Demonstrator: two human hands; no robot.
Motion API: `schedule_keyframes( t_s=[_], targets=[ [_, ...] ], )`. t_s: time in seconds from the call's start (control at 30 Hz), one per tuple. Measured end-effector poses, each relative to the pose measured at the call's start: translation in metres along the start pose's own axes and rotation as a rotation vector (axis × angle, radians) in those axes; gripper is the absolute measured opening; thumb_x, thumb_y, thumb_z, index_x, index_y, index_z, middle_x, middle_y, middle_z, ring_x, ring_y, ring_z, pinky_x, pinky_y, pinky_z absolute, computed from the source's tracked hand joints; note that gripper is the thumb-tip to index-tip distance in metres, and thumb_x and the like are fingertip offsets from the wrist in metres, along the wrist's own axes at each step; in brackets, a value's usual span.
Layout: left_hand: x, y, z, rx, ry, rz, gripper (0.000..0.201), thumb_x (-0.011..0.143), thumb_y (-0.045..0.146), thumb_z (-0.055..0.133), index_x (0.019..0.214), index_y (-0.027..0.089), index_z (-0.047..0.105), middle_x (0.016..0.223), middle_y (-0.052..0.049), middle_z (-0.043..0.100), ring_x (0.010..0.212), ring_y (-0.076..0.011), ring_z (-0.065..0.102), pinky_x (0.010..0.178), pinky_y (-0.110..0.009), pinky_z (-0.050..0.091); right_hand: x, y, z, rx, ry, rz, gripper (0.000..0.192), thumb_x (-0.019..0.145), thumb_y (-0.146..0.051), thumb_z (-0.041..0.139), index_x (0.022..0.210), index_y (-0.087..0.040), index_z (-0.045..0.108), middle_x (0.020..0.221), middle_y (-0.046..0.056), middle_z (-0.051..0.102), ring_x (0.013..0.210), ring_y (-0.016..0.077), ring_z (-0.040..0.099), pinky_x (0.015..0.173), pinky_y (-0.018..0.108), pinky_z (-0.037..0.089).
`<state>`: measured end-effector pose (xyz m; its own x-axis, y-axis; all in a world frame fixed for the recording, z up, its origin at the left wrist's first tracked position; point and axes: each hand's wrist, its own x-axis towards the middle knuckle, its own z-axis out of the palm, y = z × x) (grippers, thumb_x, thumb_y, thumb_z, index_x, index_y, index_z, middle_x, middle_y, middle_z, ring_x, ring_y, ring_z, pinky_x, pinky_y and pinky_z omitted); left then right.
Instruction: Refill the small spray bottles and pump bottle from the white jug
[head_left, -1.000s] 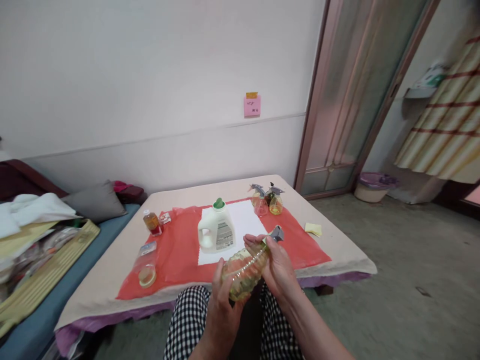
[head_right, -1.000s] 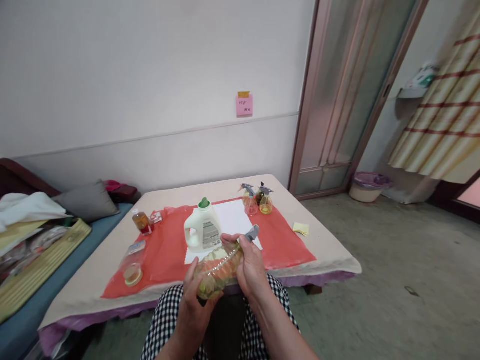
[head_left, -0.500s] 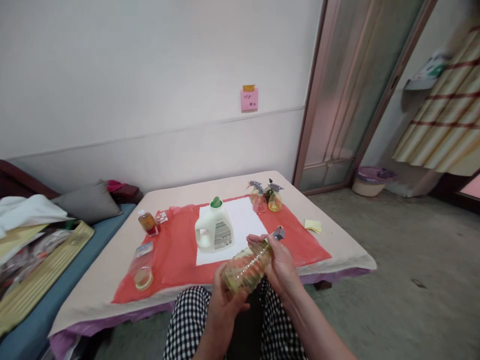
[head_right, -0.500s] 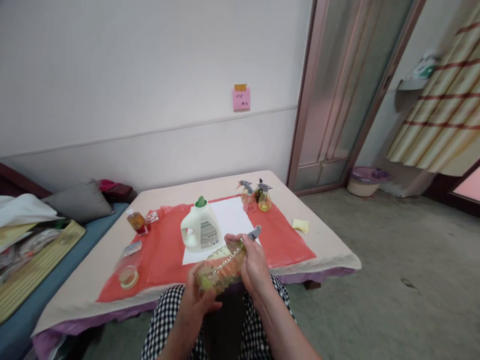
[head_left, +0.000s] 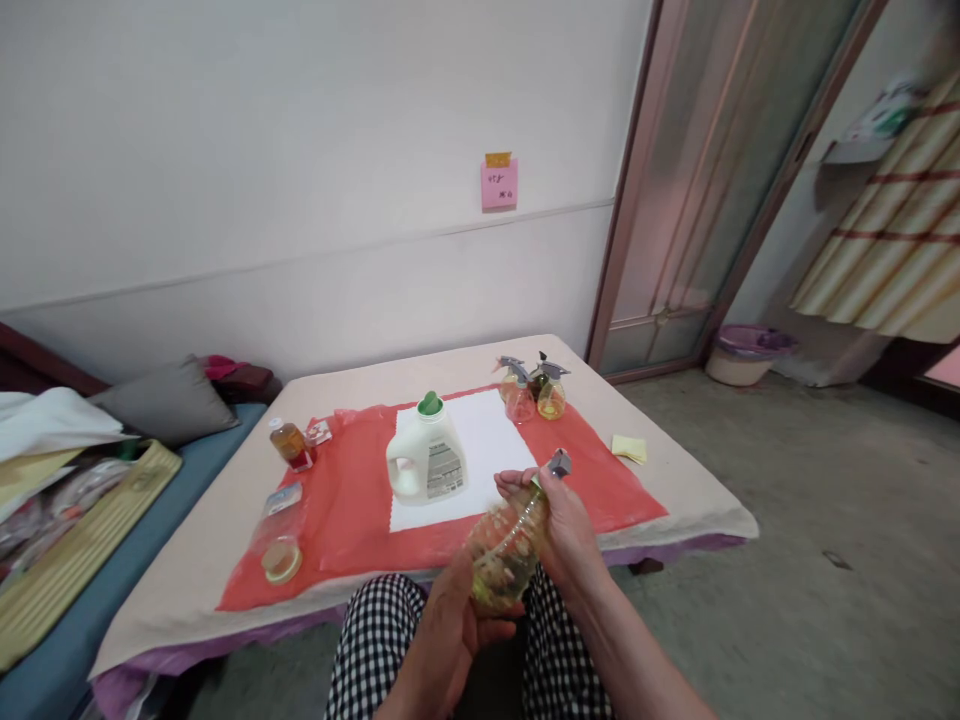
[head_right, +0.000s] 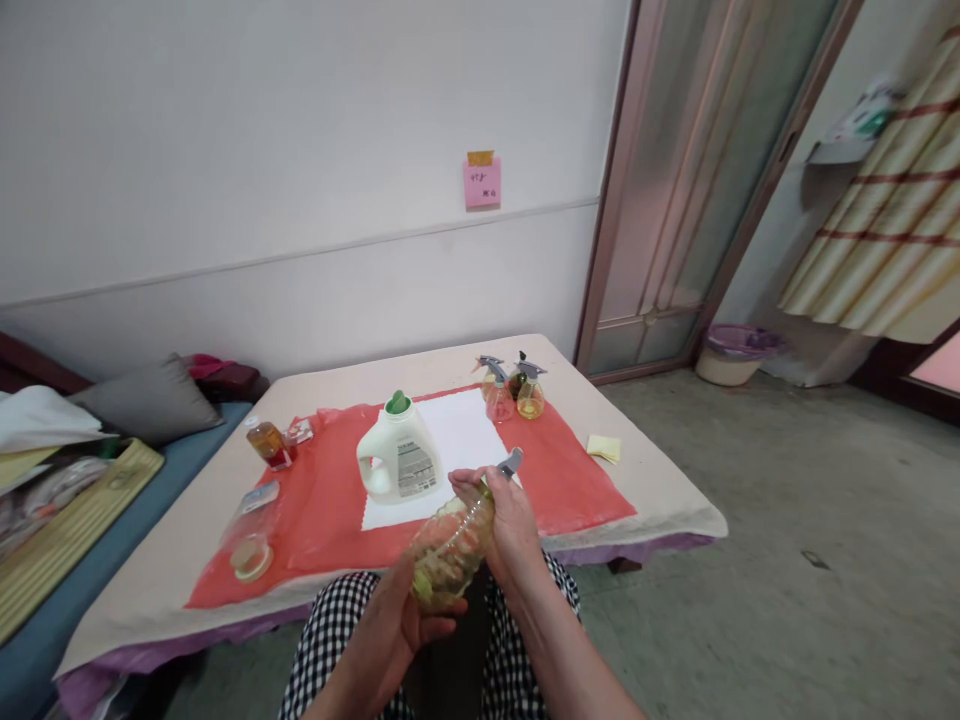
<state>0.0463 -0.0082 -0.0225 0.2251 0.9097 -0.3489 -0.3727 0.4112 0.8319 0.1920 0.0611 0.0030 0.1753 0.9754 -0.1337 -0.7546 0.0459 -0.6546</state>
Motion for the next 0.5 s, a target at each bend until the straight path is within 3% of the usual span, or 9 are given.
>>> schedule_keyframes(
  t_s=[0.07,0.17,0.23,0.3,0.4,0.47,0.5],
  targets=[
    [0.005,-0.006,-0.007,0.14,0.011,0.191,0.07,0.076,0.05,0.075,0.137,0.025,0.051,0.137,-0.015,0.06,0.114,-0.0316,0.065,0.094,-0.046,0.053,-0.001,0.002,0.002,-0.03,0.017,-0.001,0.038,0.064,-0.052,0.084,0.071,-0.019,0.066,0.085,0.007,0.078,0.094,0.025,0.072,0.103,0.044,0.049],
    [0.012,-0.018,-0.018,0.454,0.166,0.583,0.065,0.074,0.038,0.079,0.133,0.028,0.054,0.149,-0.011,0.048,0.142,-0.0333,0.041,0.117,-0.053,0.031,-0.001,0.006,0.004,-0.037,0.018,-0.007,0.035,0.068,-0.052,0.081,0.072,-0.02,0.067,0.085,0.006,0.077,0.093,0.0246,0.072,0.099,0.043,0.052],
    [0.016,-0.024,-0.021,0.523,0.18,0.642,0.065,0.076,0.039,0.077,0.135,0.028,0.053,0.155,-0.011,0.041,0.147,-0.033,0.032,0.119,-0.054,0.026,0.0,0.007,0.004,-0.02,0.021,-0.024,0.033,0.07,-0.051,0.08,0.072,-0.021,0.066,0.084,0.004,0.077,0.091,0.024,0.071,0.096,0.043,0.053],
    [0.019,-0.025,-0.02,0.319,0.135,0.58,0.081,0.074,0.044,0.079,0.144,0.03,0.043,0.157,-0.011,0.038,0.144,-0.0327,0.037,0.117,-0.05,0.032,0.003,0.007,0.003,0.001,0.019,-0.035,0.033,0.07,-0.05,0.08,0.07,-0.021,0.065,0.081,0.003,0.076,0.089,0.0237,0.071,0.096,0.042,0.054],
    [0.021,-0.017,-0.016,-0.077,0.094,0.256,0.083,0.079,0.062,0.067,0.148,0.025,0.04,0.148,-0.016,0.05,0.123,-0.0316,0.06,0.1,-0.046,0.05,0.008,0.006,0.001,0.019,-0.016,-0.029,0.033,0.071,-0.05,0.079,0.069,-0.021,0.064,0.078,0.003,0.074,0.09,0.0241,0.071,0.096,0.042,0.053],
    [0.021,-0.009,-0.014,-0.131,0.018,0.005,0.075,0.086,0.069,0.053,0.143,0.02,0.048,0.137,-0.02,0.059,0.101,-0.0294,0.069,0.082,-0.043,0.057,0.011,0.006,0.0,0.017,-0.027,-0.026,0.034,0.072,-0.051,0.079,0.07,-0.02,0.065,0.079,0.003,0.075,0.089,0.0238,0.071,0.097,0.042,0.053],
    [0.02,-0.006,-0.014,-0.103,-0.025,-0.044,0.072,0.087,0.067,0.053,0.141,0.019,0.051,0.135,-0.02,0.061,0.097,-0.0287,0.07,0.077,-0.042,0.058,0.012,0.007,0.0,0.015,-0.021,-0.022,0.034,0.072,-0.051,0.079,0.071,-0.02,0.066,0.08,0.004,0.075,0.089,0.0236,0.071,0.097,0.042,0.052]
  ],
)
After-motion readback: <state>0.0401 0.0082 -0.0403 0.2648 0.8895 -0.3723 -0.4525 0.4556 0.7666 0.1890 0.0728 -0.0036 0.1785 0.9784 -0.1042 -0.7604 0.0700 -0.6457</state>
